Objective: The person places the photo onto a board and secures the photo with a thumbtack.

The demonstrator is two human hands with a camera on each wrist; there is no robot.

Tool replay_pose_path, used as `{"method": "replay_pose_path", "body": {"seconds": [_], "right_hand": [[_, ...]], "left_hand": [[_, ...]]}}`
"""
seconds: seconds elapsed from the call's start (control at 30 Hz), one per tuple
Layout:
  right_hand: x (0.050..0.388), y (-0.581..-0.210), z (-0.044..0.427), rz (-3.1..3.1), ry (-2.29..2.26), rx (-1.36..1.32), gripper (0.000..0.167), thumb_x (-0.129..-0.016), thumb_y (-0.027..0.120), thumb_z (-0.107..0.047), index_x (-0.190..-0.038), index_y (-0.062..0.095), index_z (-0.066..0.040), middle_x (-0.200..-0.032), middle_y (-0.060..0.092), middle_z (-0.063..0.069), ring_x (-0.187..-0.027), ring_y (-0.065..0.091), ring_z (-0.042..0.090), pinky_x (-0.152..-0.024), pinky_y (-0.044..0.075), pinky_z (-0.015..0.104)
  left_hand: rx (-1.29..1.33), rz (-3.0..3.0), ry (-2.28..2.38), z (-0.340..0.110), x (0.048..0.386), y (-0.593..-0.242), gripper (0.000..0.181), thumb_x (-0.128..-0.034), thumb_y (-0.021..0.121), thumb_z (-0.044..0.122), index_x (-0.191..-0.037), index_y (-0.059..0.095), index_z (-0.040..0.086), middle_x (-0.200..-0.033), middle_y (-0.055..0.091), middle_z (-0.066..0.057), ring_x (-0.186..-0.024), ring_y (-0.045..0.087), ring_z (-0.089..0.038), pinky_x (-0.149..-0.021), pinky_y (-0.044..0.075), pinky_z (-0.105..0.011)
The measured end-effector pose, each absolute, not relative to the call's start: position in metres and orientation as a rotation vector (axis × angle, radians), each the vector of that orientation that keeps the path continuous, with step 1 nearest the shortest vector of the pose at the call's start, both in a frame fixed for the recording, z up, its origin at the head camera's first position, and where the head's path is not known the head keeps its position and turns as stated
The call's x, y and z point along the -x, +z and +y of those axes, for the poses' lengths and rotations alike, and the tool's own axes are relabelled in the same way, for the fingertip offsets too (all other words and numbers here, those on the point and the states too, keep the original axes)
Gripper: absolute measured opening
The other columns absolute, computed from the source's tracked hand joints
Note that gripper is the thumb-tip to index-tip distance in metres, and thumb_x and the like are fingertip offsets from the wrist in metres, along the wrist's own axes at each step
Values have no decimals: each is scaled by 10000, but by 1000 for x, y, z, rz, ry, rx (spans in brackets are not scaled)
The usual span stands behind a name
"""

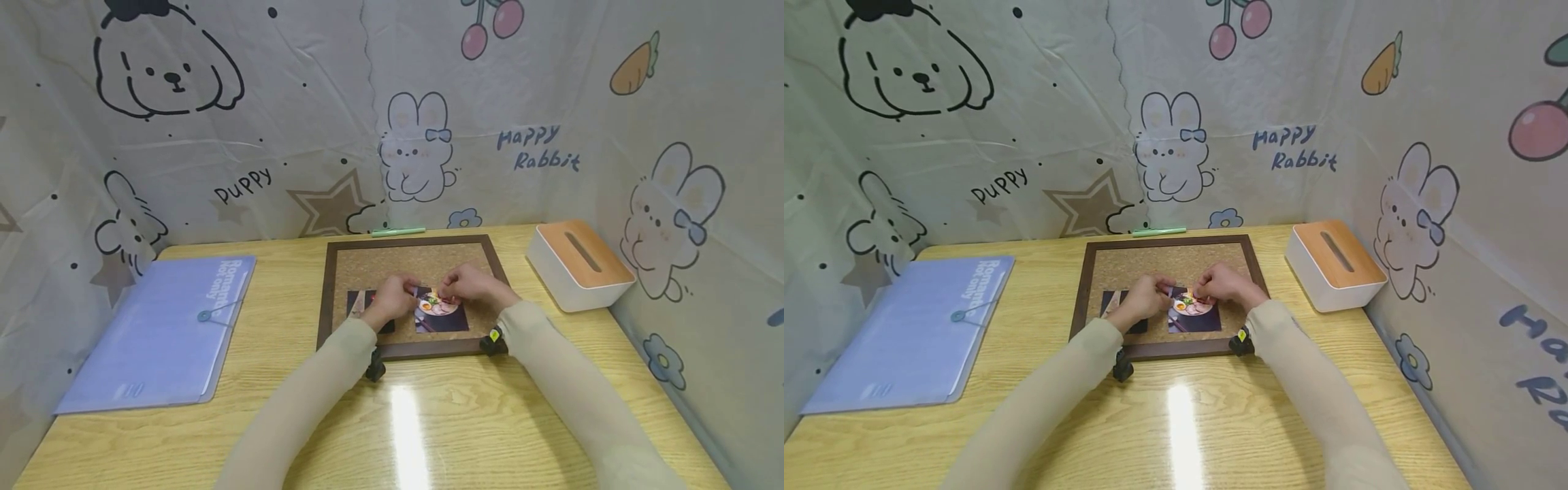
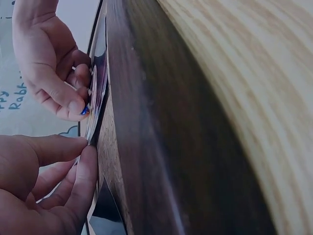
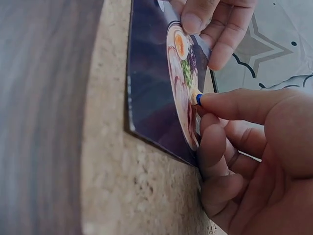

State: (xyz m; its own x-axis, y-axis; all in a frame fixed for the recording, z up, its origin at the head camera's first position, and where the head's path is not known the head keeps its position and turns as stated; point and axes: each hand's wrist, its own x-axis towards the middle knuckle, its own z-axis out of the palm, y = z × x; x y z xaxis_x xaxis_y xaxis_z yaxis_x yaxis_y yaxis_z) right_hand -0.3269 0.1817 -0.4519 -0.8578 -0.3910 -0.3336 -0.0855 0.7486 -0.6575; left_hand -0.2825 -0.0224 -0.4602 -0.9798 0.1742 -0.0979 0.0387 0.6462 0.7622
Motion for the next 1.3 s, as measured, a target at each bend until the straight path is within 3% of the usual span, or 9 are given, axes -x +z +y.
{"method": "replay_pose_path", "body": {"seconds": [0.57,1.0,1.3], "right_hand": [[335,-454,179,2452,-913,242,110,-900,677,-164,-839,709,-77,-634,616,-31,-581,533,97,-517,366,230],[333,-452,176,2505,-884,240,97,-896,688,-148,-865,688,-56,-713,639,-8,-618,583,88,-548,448,208],[329,-451,184,2493,-922,309,123,-937,624,-151,-900,696,-58,-745,650,9,-657,584,118,-587,451,241]], "left_hand": [[-182,2751,1172,-24,283,-463,347,-861,724,36,-1207,697,50,-1188,705,-104,-1139,636,-253,-1017,501,-395],[-184,2746,1111,-24,280,-456,325,-896,710,77,-1220,704,57,-1209,703,-97,-1166,627,-256,-1029,495,-401],[-196,2738,1039,-38,279,-445,301,-987,606,187,-1256,680,72,-1231,683,-108,-1147,629,-252,-992,520,-415]]}}
